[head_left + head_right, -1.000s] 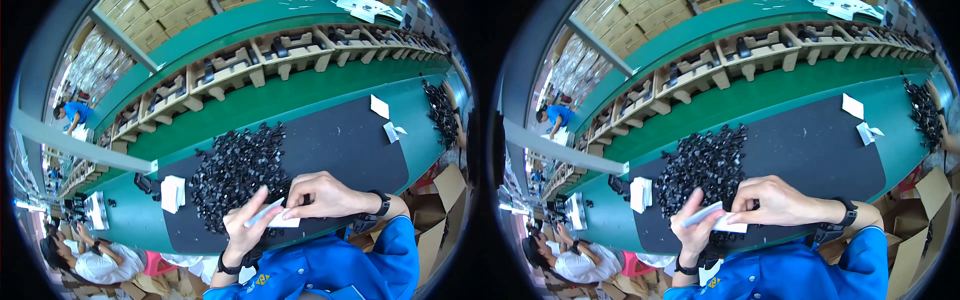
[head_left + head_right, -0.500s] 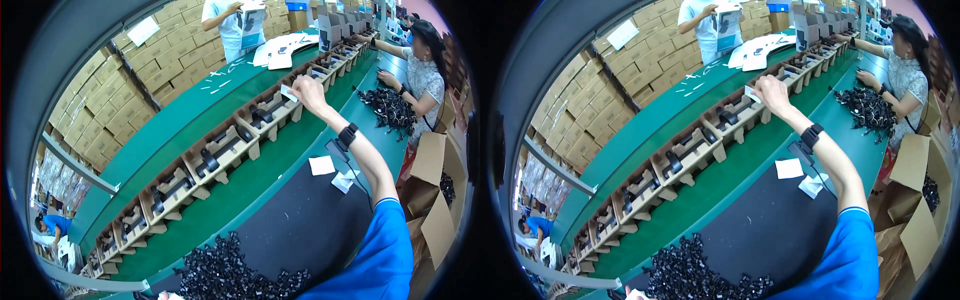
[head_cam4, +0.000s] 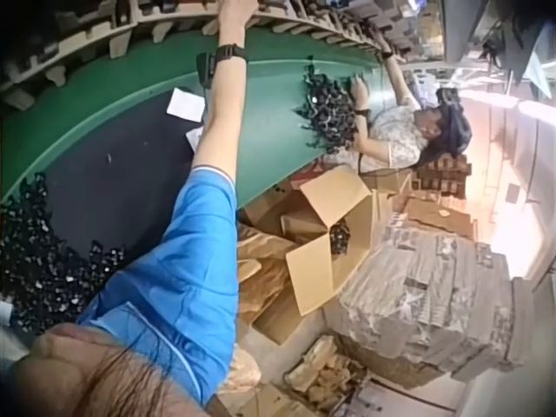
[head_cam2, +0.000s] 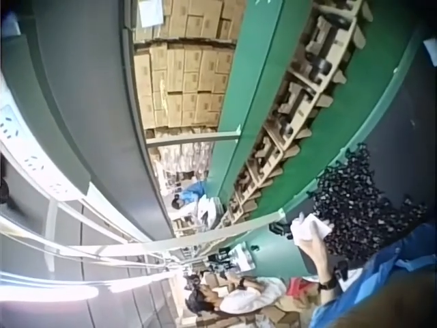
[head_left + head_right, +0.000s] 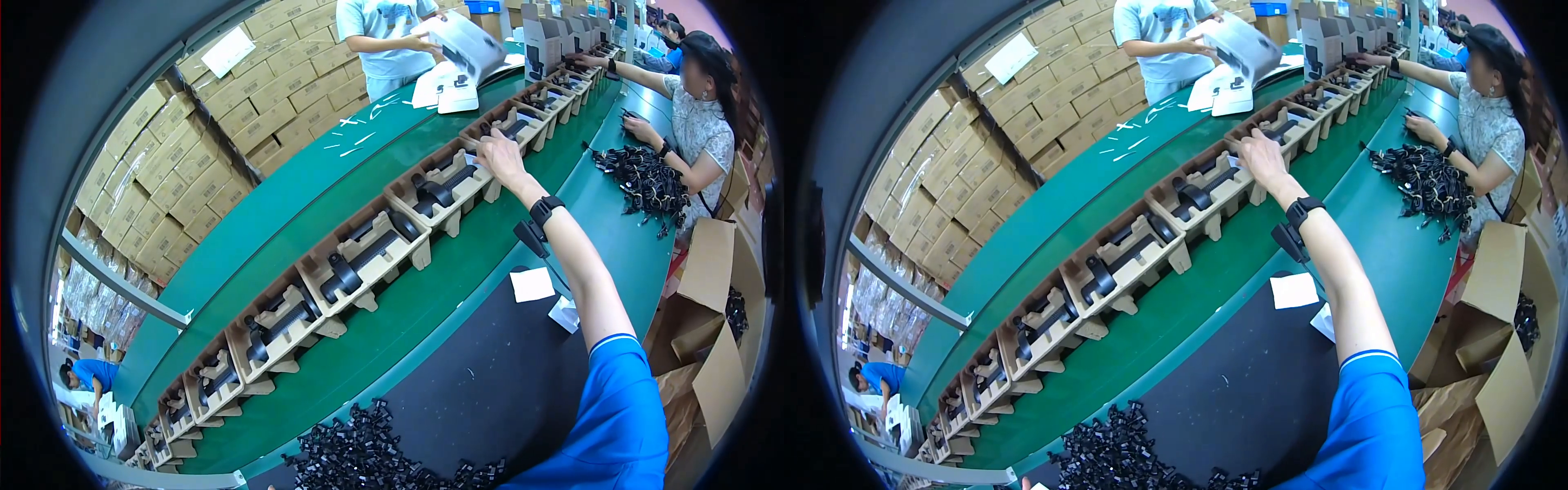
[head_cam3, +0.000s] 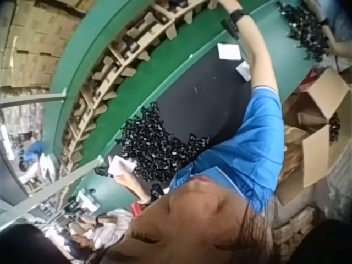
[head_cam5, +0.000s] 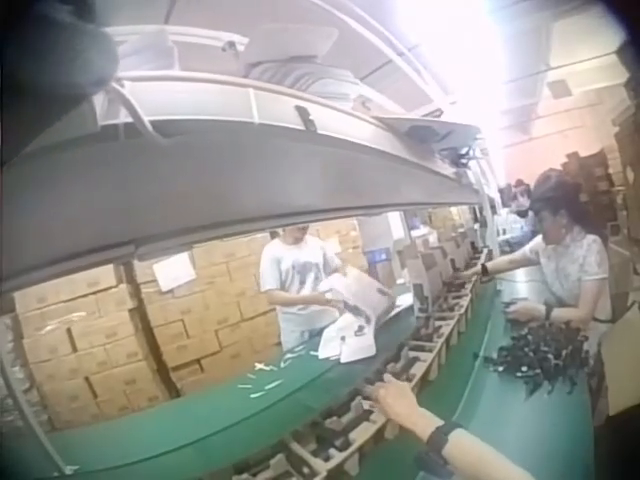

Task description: Packaging small black electronic components into individual plastic bags at a manual assembly station.

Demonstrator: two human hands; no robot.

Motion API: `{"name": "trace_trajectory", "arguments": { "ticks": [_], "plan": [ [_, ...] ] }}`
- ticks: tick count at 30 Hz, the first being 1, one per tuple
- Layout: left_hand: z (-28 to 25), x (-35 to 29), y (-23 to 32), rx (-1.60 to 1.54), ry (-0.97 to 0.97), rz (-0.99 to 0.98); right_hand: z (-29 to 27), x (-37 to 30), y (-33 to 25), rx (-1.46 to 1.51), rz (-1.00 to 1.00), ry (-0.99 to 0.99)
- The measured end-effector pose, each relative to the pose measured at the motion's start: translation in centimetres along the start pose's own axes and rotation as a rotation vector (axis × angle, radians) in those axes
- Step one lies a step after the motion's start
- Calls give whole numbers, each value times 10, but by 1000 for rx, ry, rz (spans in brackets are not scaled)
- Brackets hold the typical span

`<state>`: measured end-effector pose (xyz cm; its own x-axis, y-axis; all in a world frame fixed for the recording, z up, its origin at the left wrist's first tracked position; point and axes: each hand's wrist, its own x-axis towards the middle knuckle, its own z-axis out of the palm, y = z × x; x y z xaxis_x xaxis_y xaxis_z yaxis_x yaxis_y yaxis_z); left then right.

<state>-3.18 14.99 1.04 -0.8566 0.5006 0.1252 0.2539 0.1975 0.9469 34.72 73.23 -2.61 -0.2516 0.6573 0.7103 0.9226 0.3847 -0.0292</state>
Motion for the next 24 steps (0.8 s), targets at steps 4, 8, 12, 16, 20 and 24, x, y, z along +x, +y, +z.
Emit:
{"name": "trace_trajectory", "arguments": {
  "ticks": [4,8,12,16,20,24],
  "plan": [
    [-8,-8,-1,17,-17,17,-17,1,8,-38,160,-192],
    [-5,-12,35,-17,-76,-75,-61,-7,-30,37,157,-77],
    [-8,-25,55,-204,-225,-398,-164,-57,-198,684,-201,-99],
    [-8,-36,19,-86,-605,-115,-257,-189,-344,1057,-735,-542],
    [-11,-55,3,-411,-594,-331,-268,-239,-386,1013,-768,-421],
    [-35,-75,-6,-348,-599,-230,-297,-257,-402,937,-780,-314]
  ]
}}
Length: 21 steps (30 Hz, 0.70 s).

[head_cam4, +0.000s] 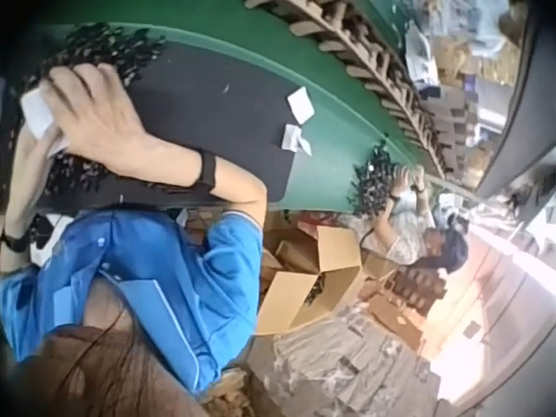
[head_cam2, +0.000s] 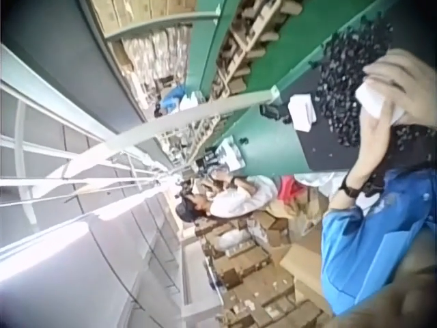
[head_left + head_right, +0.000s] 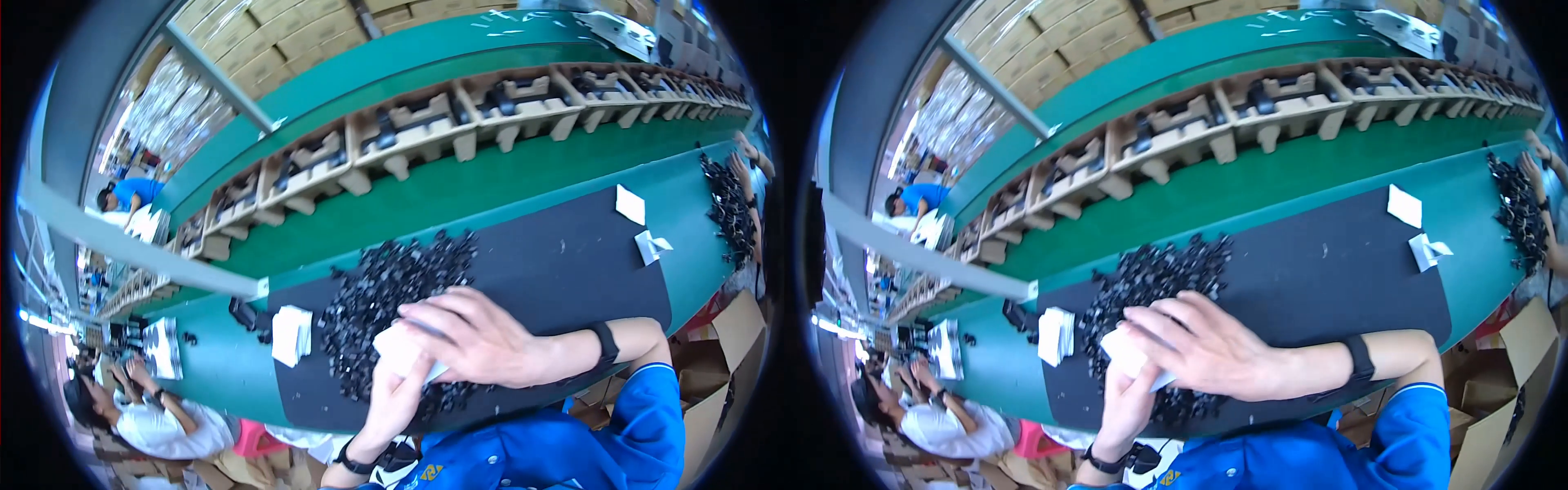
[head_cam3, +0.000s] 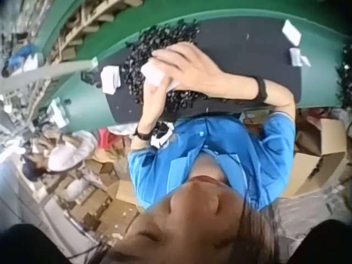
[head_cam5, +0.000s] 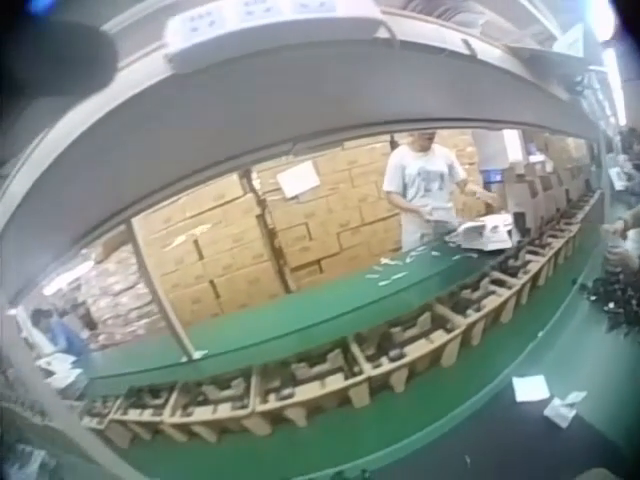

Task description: Packaging small black electronic components into individual plastic bags at a manual assembly station.

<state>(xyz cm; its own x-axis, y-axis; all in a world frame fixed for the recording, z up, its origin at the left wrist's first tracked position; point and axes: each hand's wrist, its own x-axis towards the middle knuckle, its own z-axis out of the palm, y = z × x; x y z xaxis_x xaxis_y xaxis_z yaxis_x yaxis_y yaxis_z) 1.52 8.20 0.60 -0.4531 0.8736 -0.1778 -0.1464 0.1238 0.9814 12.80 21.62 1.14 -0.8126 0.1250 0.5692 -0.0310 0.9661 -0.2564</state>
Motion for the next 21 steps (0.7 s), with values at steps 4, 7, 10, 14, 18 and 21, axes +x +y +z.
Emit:
{"name": "trace_trajectory", "arguments": {
  "ticks": [4,7,10,14,18,21],
  "plan": [
    [-7,-22,-4,-124,-43,-20,-2,-6,-32,-247,-50,-40],
    [-13,-37,-6,-100,-131,-35,-1,-6,-47,-166,-8,-35],
    [-15,-45,-14,-232,-119,-34,1,-10,-56,-238,-56,10],
    [-17,-51,-15,-212,-117,-12,0,-17,-61,-451,-213,108],
    [-18,-52,-13,-169,-170,-6,-3,-18,-61,-381,-181,115],
    [-18,-51,-13,-200,-181,-16,-5,-18,-62,-251,-90,72]
  ]
}}
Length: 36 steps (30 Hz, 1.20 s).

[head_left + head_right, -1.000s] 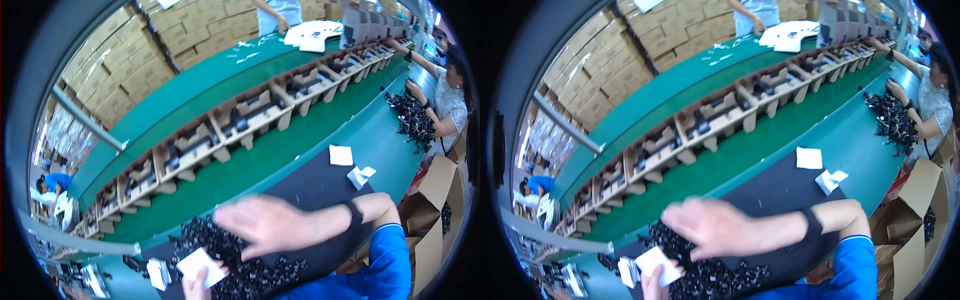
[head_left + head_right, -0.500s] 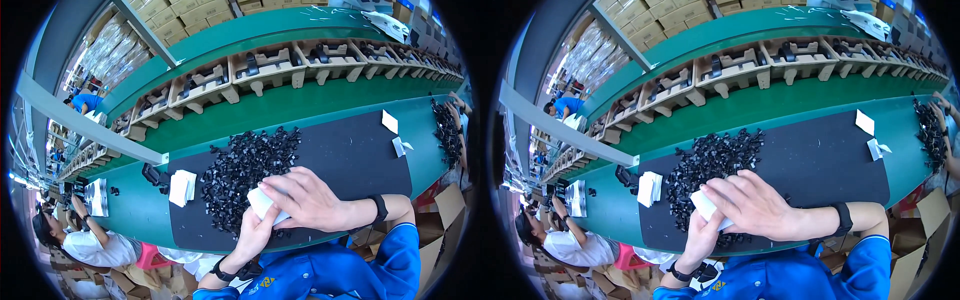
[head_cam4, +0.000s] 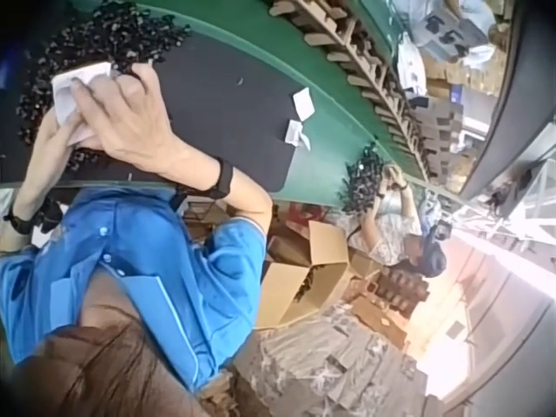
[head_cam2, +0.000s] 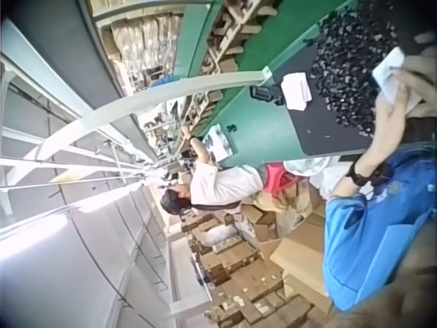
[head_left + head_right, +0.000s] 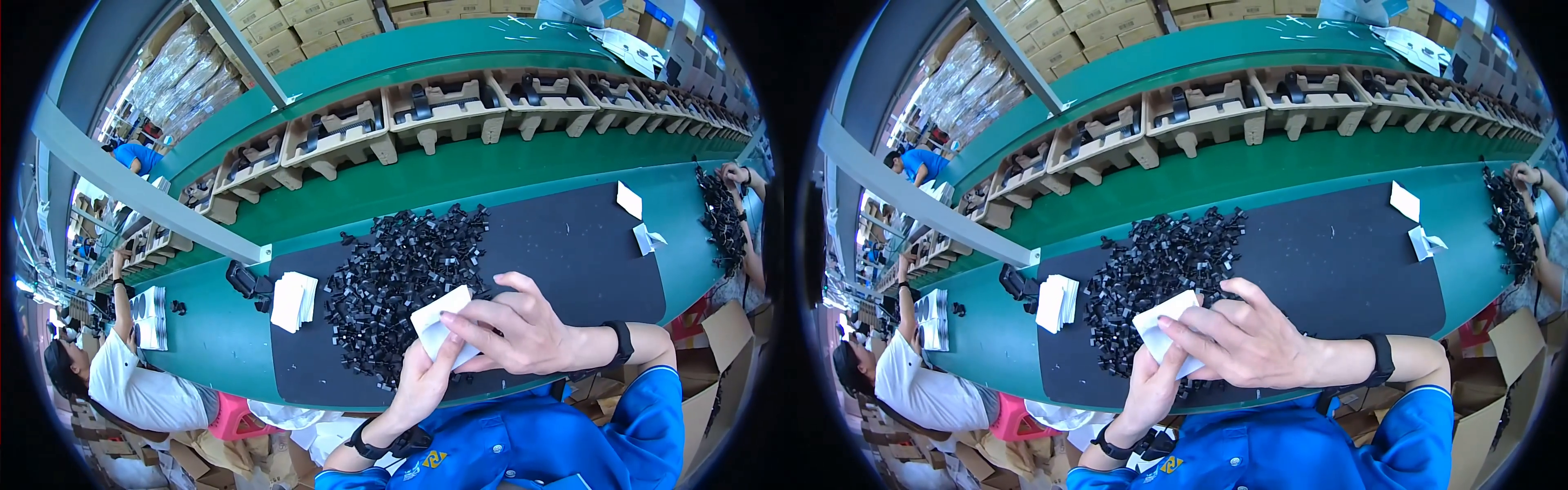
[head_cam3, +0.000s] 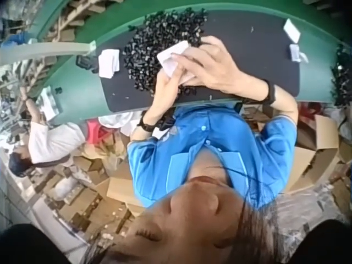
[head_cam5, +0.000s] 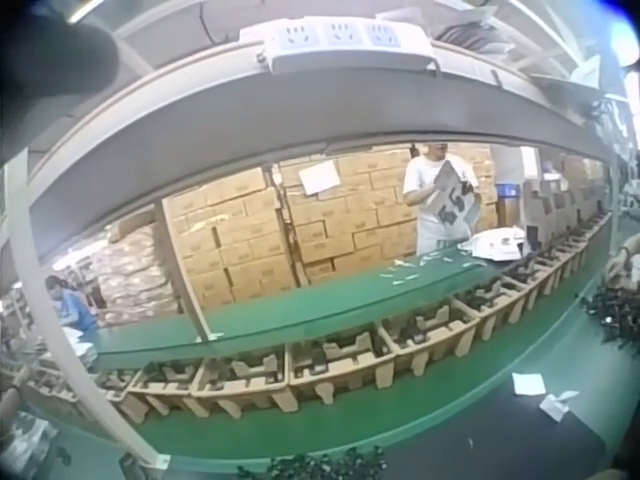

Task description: Packaging small black electronic components into individual plastic bags at a manual assembly station.

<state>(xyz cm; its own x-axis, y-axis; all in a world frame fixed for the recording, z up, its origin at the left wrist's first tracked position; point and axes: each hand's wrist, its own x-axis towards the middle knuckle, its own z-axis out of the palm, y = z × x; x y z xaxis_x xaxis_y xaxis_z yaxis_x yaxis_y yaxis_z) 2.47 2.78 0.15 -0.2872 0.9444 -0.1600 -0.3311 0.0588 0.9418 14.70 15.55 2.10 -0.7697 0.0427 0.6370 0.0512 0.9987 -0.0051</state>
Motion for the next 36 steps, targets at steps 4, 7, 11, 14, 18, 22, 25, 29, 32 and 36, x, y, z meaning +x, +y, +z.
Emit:
{"name": "trace_trajectory", "arguments": {
  "ticks": [4,7,11,14,18,22,25,29,32,36],
  "plan": [
    [2,2,9,48,-49,-52,-3,5,4,179,7,-33],
    [-3,6,4,102,-97,-102,-27,22,17,558,209,-257],
    [-14,7,-7,294,-99,-97,-9,23,31,484,57,-269],
    [-21,16,-9,567,-19,3,-15,25,32,765,216,-685],
    [-27,43,4,230,-317,-138,9,20,42,888,201,-655],
    [-40,52,-1,208,-358,-265,13,24,53,886,69,-661],
    [-58,47,-6,372,-91,-274,37,29,89,888,-43,-185],
    [-65,51,4,487,-72,-83,89,16,152,44,-118,-360],
    [-68,52,9,619,-94,84,118,11,165,34,-256,-508],
    [-73,47,12,685,-122,247,121,8,164,-10,-362,-488]
  ]
}}
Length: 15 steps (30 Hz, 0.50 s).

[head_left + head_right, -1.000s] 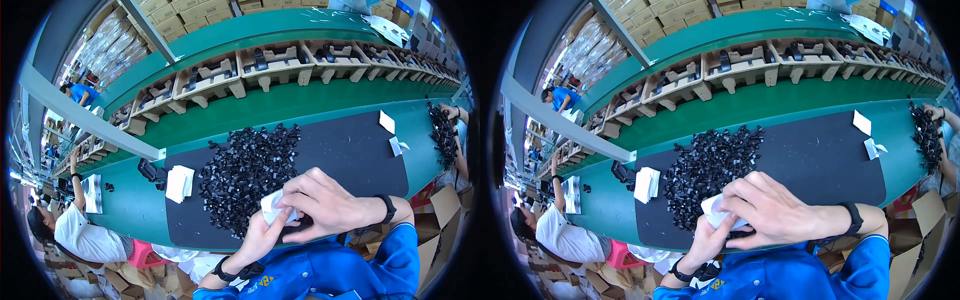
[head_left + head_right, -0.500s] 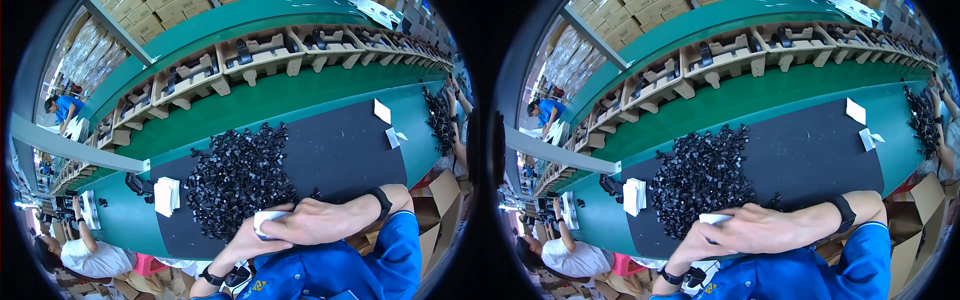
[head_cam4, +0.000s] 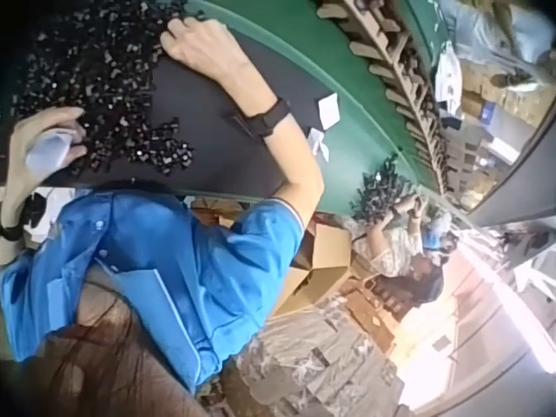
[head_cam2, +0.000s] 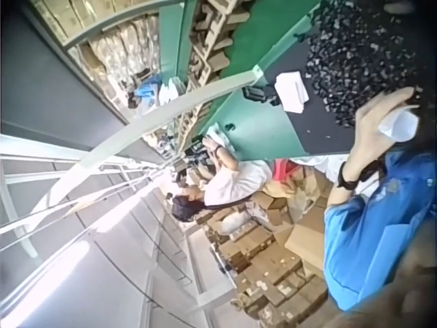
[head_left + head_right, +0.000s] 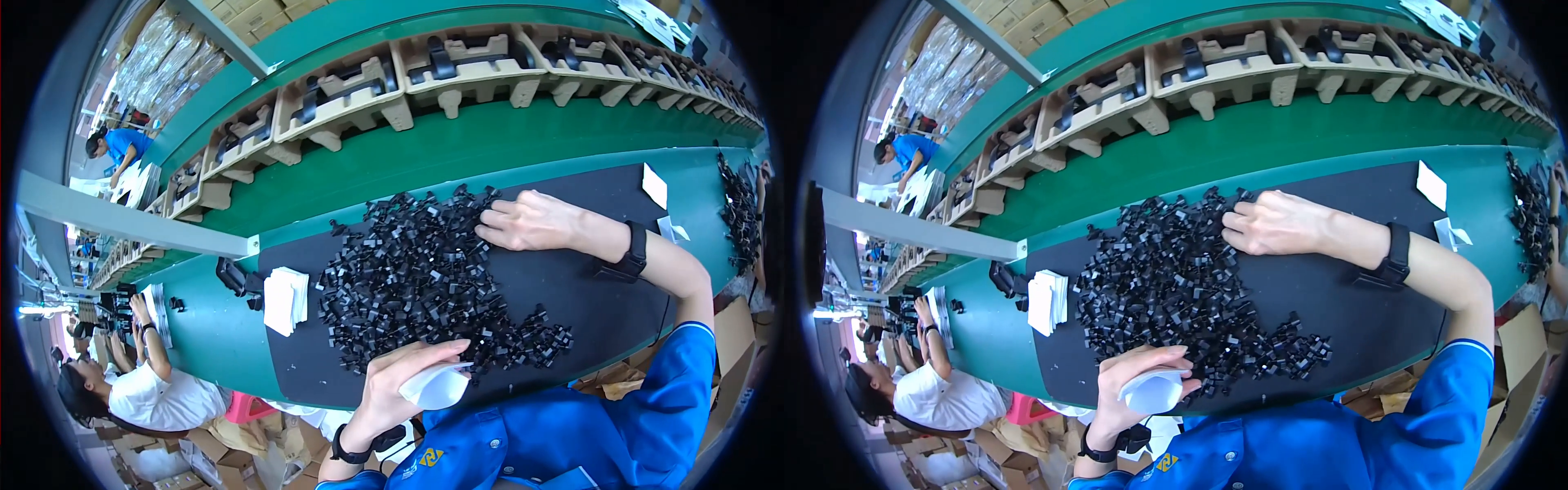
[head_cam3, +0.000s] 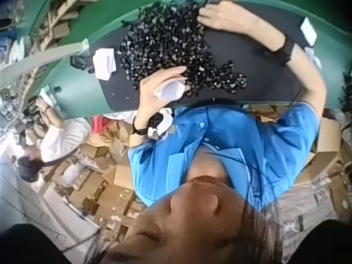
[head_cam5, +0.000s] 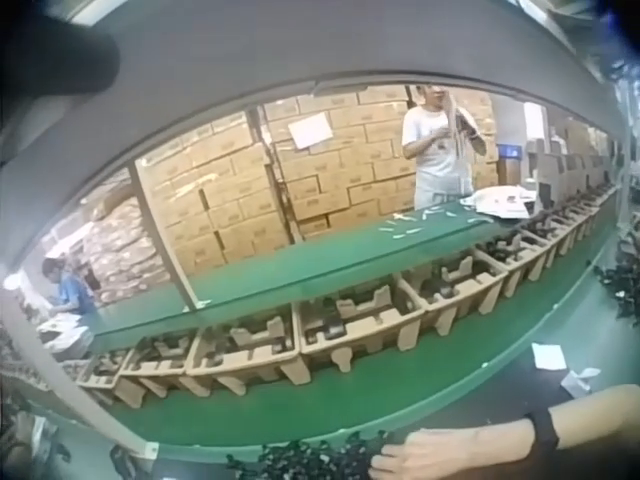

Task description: Packaging small black electronic components into individual plastic bags at a manual assembly station.

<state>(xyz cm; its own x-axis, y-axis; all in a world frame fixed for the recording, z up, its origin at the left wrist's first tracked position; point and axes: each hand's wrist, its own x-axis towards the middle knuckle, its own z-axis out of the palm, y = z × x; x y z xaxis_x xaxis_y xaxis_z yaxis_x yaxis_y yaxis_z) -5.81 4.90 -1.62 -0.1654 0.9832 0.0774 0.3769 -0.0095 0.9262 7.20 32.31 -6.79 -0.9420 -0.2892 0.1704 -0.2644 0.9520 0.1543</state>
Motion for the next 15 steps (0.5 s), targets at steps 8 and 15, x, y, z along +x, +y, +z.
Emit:
{"name": "trace_trajectory", "arguments": {
  "ticks": [8,15],
  "plan": [
    [3,-5,6,76,63,53,-50,-14,-32,148,169,174],
    [27,-2,12,92,59,89,-127,-3,-114,664,175,499]
  ]
}}
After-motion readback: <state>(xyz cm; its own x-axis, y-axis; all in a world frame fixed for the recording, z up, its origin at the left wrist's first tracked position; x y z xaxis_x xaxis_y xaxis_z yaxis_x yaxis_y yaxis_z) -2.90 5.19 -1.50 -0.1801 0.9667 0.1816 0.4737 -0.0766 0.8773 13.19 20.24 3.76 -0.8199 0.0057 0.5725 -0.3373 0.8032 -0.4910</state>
